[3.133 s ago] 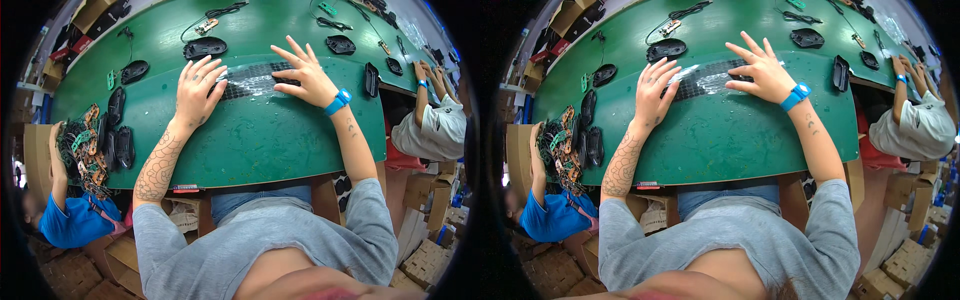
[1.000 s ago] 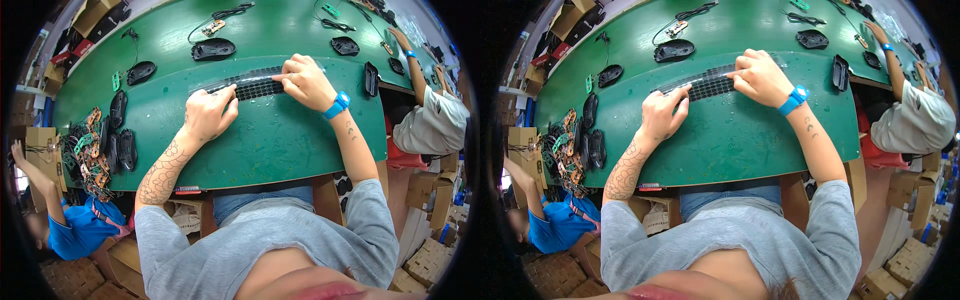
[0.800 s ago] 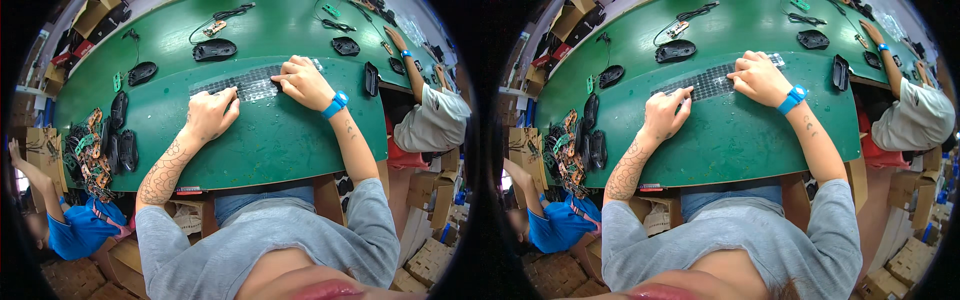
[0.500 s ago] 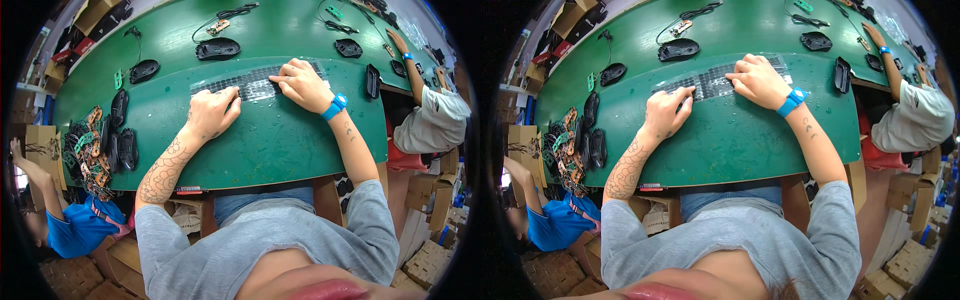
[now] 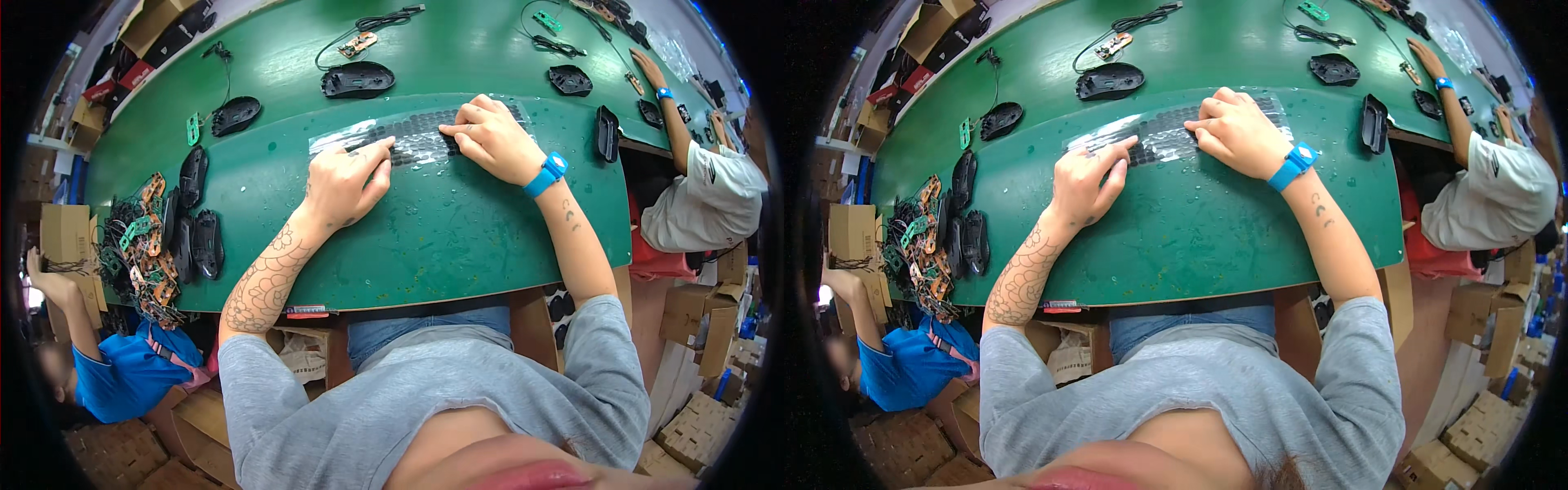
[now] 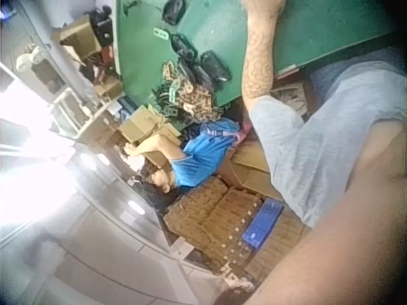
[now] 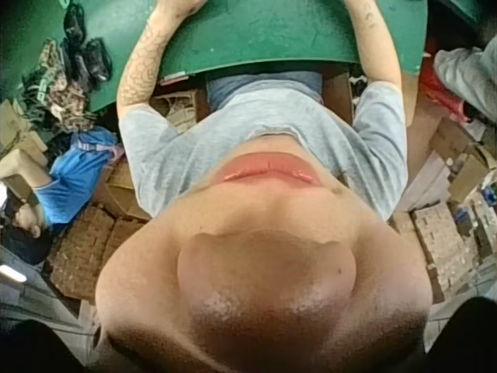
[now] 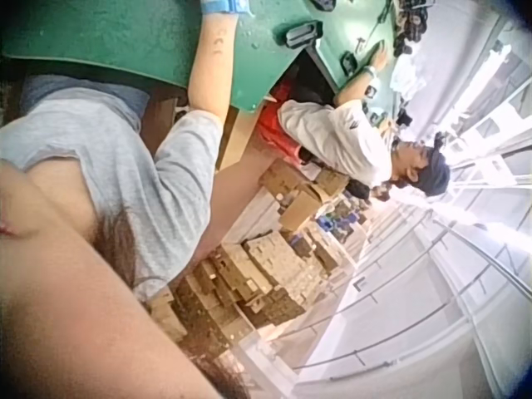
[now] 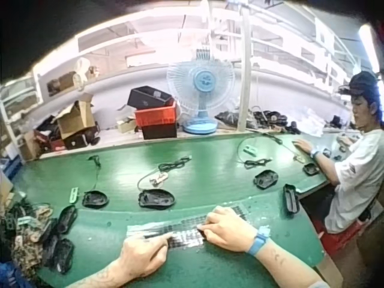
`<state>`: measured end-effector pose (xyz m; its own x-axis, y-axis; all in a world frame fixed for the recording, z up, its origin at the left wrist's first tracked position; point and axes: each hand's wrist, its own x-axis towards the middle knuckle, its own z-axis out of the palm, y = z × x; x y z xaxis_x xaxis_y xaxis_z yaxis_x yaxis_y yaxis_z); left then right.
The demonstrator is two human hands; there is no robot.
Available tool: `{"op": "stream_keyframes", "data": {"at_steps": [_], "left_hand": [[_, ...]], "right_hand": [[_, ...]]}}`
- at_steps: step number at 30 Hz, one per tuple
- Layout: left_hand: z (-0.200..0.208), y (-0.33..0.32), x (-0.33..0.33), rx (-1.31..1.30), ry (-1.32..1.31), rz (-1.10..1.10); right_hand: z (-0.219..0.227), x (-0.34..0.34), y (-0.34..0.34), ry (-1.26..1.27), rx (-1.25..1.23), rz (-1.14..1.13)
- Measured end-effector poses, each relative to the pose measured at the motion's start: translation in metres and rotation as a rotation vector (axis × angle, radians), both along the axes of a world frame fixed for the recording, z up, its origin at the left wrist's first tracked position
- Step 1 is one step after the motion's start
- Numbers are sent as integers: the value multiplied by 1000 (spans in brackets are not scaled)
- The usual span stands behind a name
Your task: Manual assembly of electronic components including PCBs and plastic housings at a workbench.
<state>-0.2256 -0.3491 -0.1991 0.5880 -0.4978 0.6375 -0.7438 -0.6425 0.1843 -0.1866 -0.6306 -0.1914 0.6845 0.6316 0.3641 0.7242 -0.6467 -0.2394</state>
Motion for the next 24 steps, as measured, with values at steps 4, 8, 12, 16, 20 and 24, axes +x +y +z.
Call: {"op": "stream_keyframes", "data": {"at_steps": [4, 8, 12, 16, 20, 24], "left_hand": [[5, -18, -2, 44, 9, -26], [-6, -17, 0, 96, 91, 8], [-10, -15, 1, 112, 137, 5], [-10, -14, 1, 110, 152, -10], [-8, -13, 0, 114, 145, -13], [-8, -10, 0, 93, 132, -4]], "right_hand": [[-1, 1, 1, -22, -25, 13], [-3, 0, 2, -68, -1, 2], [7, 0, -3, -74, -7, -14], [14, 2, -13, -28, -27, -36], [17, 5, -19, 87, -35, -76], [15, 6, -15, 97, -15, -77]]}}
